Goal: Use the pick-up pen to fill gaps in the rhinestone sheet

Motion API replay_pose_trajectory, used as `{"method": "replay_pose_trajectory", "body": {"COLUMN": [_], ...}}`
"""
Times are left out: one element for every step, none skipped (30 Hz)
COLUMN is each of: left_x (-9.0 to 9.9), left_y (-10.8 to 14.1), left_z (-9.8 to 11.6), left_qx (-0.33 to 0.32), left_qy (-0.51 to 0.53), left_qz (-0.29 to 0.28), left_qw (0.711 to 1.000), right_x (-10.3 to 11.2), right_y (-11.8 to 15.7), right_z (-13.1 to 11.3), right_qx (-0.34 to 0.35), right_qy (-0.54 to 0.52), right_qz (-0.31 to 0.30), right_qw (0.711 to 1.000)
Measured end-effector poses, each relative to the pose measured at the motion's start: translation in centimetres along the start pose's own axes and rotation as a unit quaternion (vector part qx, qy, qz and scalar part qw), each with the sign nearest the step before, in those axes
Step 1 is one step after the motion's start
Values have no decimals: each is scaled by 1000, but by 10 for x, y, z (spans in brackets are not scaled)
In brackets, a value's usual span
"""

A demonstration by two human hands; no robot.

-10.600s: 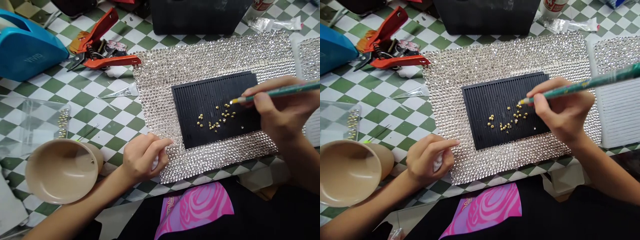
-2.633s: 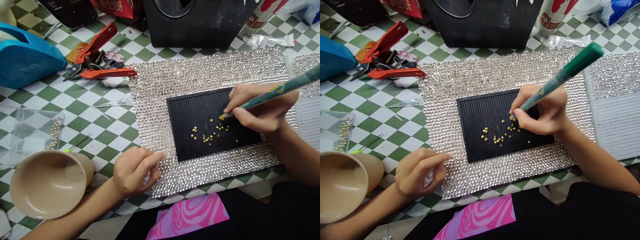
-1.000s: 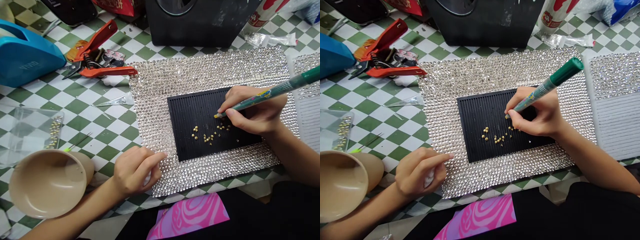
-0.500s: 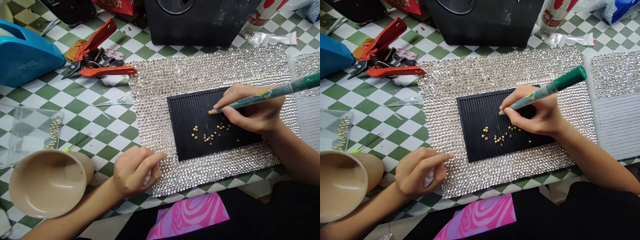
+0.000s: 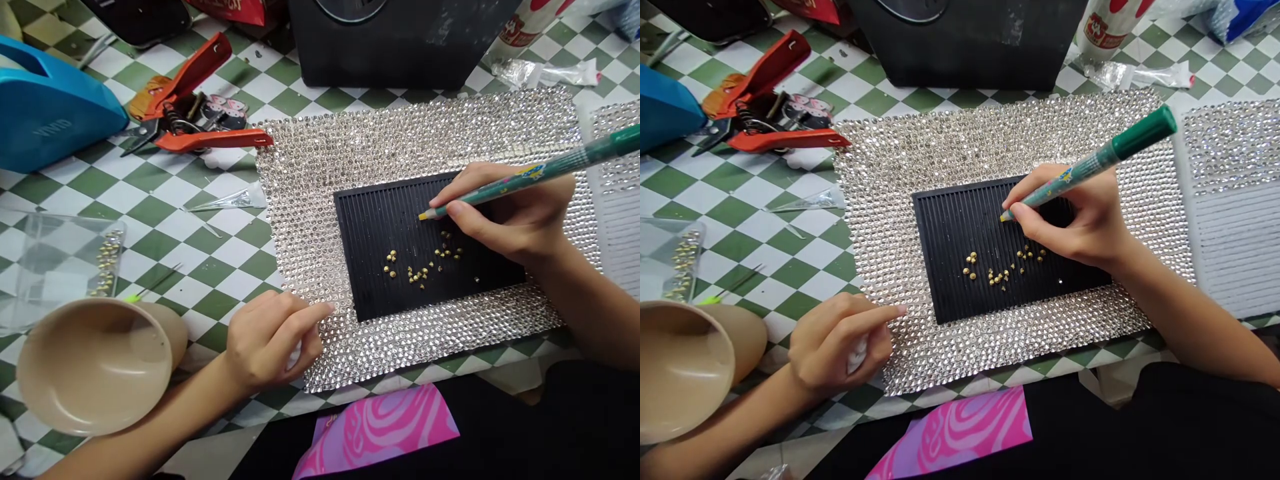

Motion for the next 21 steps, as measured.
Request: {"method": "replay_pose_trajectory", "body": {"left_x": [0, 0, 0, 1, 0, 0, 0, 0, 0, 0, 0, 0, 0, 0, 0, 1, 1, 1, 1, 1, 1], "left_y": [0, -1, -1, -1, -1, -2, -2, -2, -1, -1, -1, 0, 0, 0, 0, 0, -1, -1, -2, -3, -3], "left_z": [0, 0, 0, 0, 0, 0, 0, 1, 1, 0, 0, -1, -1, -1, -1, -1, -1, 0, 0, 0, 0], "left_qx": [1, 1, 2, 1, 2, 2, 2, 0, 0, 1, 4, 5, 7, 5, 3, 0, -1, -1, 1, 4, 4], "left_qy": [-1, -2, -2, -2, -3, -4, -4, -3, -2, 0, 1, 2, 3, 4, 5, 6, 5, 5, 3, 2, 0], "left_qz": [-2, -2, -2, -2, -3, -3, -4, -5, -4, -3, -2, -2, -2, -2, -2, -1, -1, -1, -2, -5, -5], "left_qw": [1000, 1000, 1000, 1000, 1000, 1000, 1000, 1000, 1000, 1000, 1000, 1000, 1000, 1000, 1000, 1000, 1000, 1000, 1000, 1000, 1000], "right_x": [1, 1, 2, 3, 3, 4, 4, 5, 5, 4, 4, 4, 4, 4, 4, 4, 4, 4, 4, 6, 7], "right_y": [0, 1, 1, 1, 1, 2, 1, 1, 1, 0, 0, -1, -1, -1, -2, -2, -2, -2, -2, -2, -1], "right_z": [0, 1, 1, 2, 3, 4, 5, 6, 6, 6, 5, 5, 6, 6, 6, 6, 6, 5, 5, 4, 3], "right_qx": [-3, -6, -11, -17, -26, -31, -32, -31, -23, -13, -3, 5, 7, 8, 4, -1, -3, -4, -8, -8, -8], "right_qy": [0, 0, 0, 0, 2, 3, 4, 5, 2, -3, -8, -14, -18, -22, -24, -24, -25, -25, -22, -17, -9], "right_qz": [4, 8, 10, 13, 14, 16, 17, 16, 14, 11, 9, 9, 9, 11, 13, 16, 18, 21, 27, 36, 45], "right_qw": [1000, 1000, 1000, 1000, 1000, 999, 999, 999, 1000, 1000, 1000, 1000, 1000, 1000, 1000, 1000, 1000, 999, 999, 999, 999]}}
Point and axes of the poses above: each hand's wrist, its own y-axis away from the middle knuckle, its own x-axis out of the back of the hand, z = x × y, the point moved 7 cm from there along -y, towards the middle knuckle, and after that the axes turned 9 degrees about -y, right-handed, at the moved point
